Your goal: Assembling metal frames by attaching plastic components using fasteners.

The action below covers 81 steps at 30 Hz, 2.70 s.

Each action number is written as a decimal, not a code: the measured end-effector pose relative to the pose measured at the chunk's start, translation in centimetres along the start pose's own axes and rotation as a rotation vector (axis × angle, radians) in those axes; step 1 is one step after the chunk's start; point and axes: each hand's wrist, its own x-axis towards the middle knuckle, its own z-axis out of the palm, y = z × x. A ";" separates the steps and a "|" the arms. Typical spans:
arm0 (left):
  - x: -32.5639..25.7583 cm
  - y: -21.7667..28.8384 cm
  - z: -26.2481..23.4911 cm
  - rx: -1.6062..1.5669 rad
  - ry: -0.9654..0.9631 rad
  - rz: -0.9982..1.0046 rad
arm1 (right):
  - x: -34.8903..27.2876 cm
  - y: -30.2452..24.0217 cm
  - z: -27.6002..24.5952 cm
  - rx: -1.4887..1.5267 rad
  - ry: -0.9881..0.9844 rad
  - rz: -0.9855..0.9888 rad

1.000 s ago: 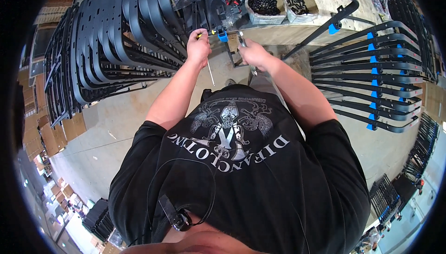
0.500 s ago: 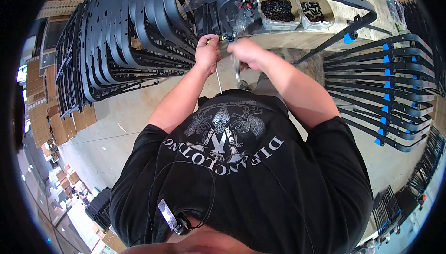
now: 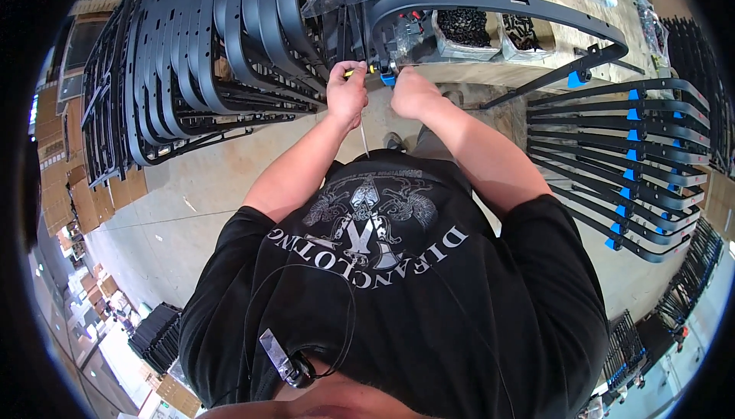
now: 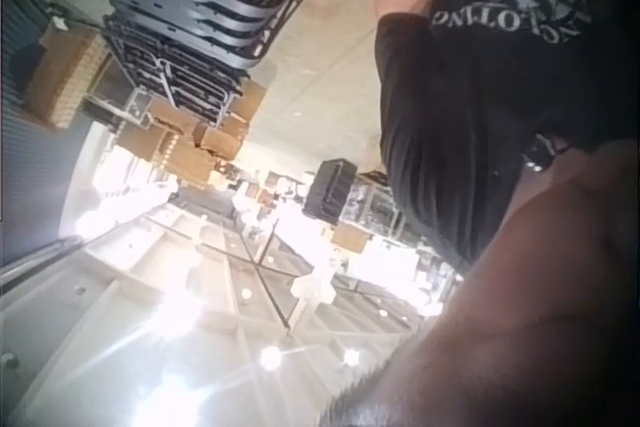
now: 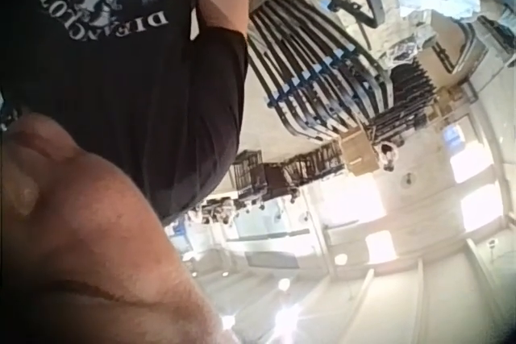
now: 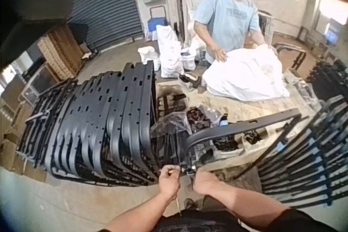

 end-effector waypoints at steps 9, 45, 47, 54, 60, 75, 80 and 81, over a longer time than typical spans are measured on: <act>0.3 -0.7 0.4 -0.024 0.007 0.055 | 0.6 1.1 1.6 -0.215 0.173 0.045; 0.1 -1.2 0.7 0.171 0.143 0.221 | 0.8 2.4 2.2 -0.362 0.306 -0.005; 0.7 -1.8 -1.2 0.212 0.143 0.326 | -1.0 -2.0 -2.2 0.283 -0.085 0.105; -0.7 -0.1 0.4 0.260 0.108 0.272 | -1.2 0.6 1.8 -0.390 0.486 -0.084; -1.5 0.6 -0.5 0.226 0.152 0.276 | -3.3 -3.2 -0.9 0.581 -0.241 0.181; -0.9 0.1 -0.7 0.247 0.158 0.272 | -3.2 -4.2 -0.9 0.220 0.085 0.124; -0.8 0.4 0.8 0.270 0.107 0.289 | 0.1 3.3 2.4 -0.212 0.220 -0.126; -0.6 0.0 0.5 0.276 0.107 0.283 | 0.0 2.8 3.6 -0.285 0.455 -0.026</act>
